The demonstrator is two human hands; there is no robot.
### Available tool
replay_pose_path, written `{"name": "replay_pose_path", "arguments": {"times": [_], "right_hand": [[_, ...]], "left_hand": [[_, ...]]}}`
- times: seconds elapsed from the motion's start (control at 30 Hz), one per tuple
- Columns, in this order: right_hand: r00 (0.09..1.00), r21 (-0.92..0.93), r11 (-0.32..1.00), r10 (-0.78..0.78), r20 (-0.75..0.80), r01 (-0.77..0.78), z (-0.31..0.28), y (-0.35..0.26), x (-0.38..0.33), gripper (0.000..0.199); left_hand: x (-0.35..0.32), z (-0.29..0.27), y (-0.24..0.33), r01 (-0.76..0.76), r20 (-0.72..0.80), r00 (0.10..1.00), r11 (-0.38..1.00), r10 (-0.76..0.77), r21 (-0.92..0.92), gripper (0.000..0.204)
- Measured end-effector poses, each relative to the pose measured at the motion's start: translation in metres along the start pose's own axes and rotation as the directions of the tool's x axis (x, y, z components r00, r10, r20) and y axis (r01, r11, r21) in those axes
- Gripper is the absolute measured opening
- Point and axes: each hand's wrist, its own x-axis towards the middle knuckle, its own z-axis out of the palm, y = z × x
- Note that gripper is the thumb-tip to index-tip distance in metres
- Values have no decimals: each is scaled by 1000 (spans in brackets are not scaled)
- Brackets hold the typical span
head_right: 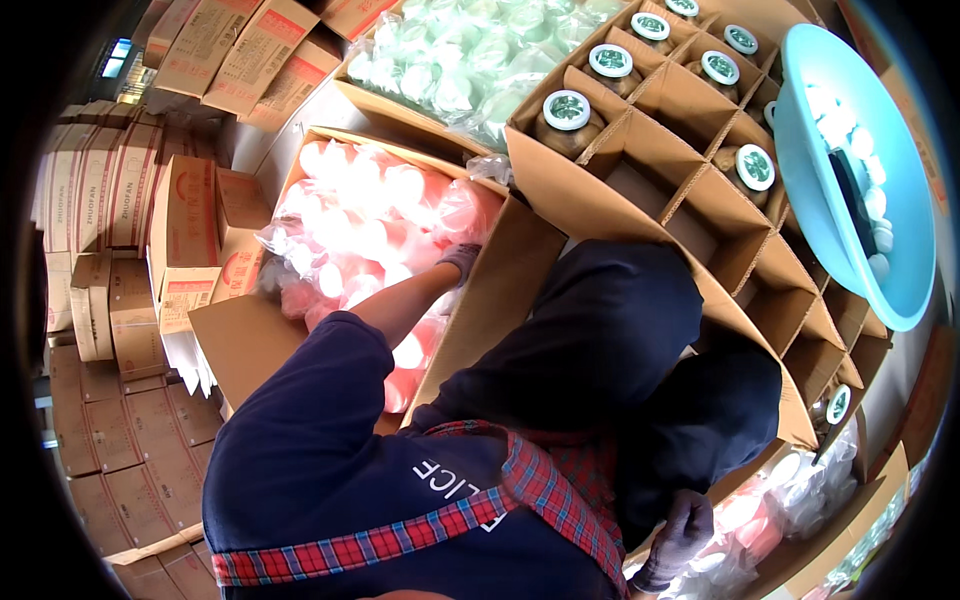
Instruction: The person assembles thermos bottles by hand, picking up pink and white bodies, inserting internal components, and screwing on lids. They then wrap the assembled units in plastic bags and place them into cardboard boxes.
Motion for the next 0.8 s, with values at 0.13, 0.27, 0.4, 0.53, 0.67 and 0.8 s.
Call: {"name": "replay_pose_path", "arguments": {"times": [0.13,0.27,0.4,0.53,0.67,0.8], "right_hand": [[982,-58,992,117,145,-110,-14,-4,28,18],[976,41,985,159,149,-166,-11,-18,31,25],[987,94,986,125,105,-135,-7,-13,29,28],[977,102,977,175,123,-187,-7,-9,35,29],[975,112,971,204,86,-213,-4,-8,34,30],[981,76,980,177,82,-183,-2,-12,35,30]], "left_hand": [[20,46,-52,-262,-47,962,863,269,-432,37],[-5,-5,-60,-27,191,900,486,392,-873,64],[-124,-96,-29,38,-19,999,999,-39,-37,63],[-135,-71,-65,-267,-334,899,959,284,96,35],[-112,-7,-29,-441,-283,736,753,615,489,35],[-19,-14,-35,-565,246,822,792,514,232,34]]}}
